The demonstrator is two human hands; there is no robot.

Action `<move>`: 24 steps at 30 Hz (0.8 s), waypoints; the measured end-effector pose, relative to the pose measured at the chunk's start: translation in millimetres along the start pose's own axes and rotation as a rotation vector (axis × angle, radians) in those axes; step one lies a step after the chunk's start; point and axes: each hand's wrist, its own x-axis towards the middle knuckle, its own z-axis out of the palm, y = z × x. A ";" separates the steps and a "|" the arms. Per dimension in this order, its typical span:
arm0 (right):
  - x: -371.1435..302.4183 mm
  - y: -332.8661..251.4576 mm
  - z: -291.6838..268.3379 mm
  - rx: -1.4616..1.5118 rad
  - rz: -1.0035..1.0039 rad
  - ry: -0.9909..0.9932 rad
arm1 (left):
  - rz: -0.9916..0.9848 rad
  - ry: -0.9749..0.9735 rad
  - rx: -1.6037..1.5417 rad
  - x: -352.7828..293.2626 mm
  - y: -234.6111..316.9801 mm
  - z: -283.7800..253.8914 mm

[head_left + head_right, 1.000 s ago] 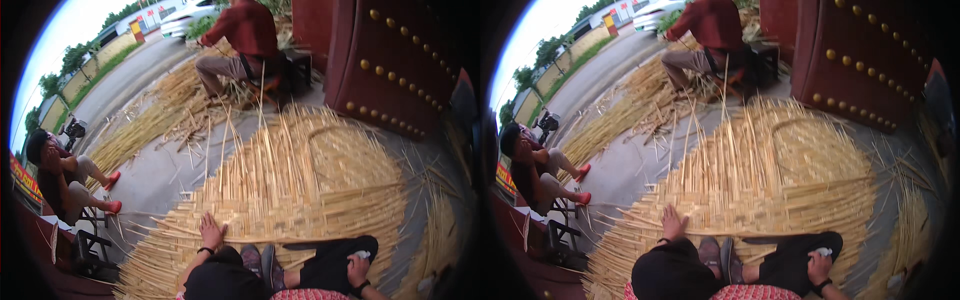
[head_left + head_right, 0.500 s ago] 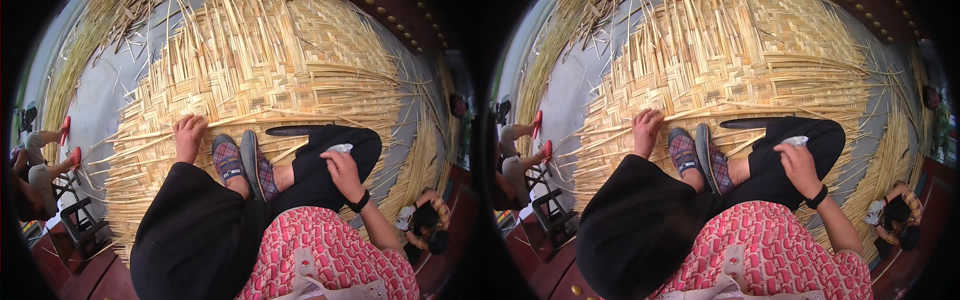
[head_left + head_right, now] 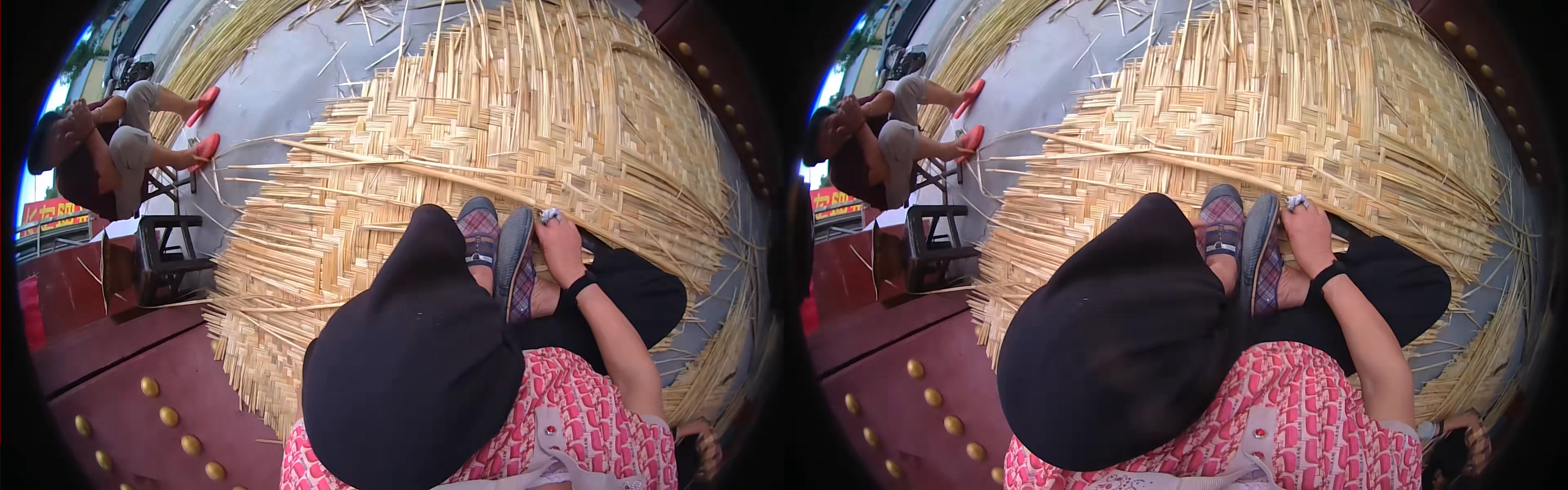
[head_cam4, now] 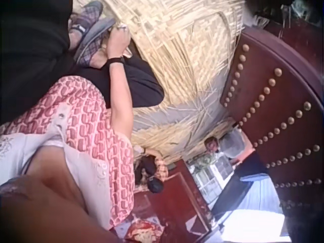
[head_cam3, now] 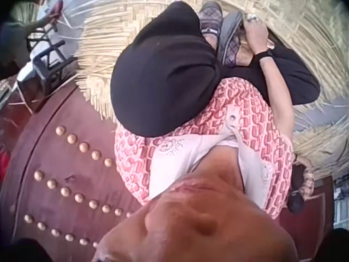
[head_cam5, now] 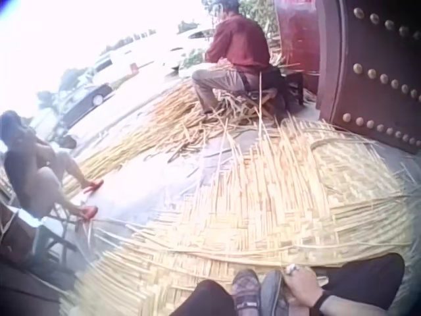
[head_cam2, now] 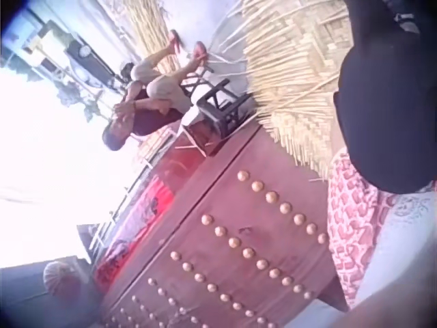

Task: Weaving bamboo strips to form a large circular mat and using a knife to trim strips.

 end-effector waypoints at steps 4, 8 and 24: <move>7.5 15.1 24.8 -0.005 -0.037 0.000 | -0.425 0.233 -0.455 -65.6 1.0 -6.7; 17.8 39.9 16.6 0.319 0.147 -0.131 | -0.551 0.413 -0.860 -73.6 -4.8 3.2; -25.0 48.9 -204.8 -0.033 0.110 0.566 | 0.393 0.249 -1.647 114.2 93.9 -120.2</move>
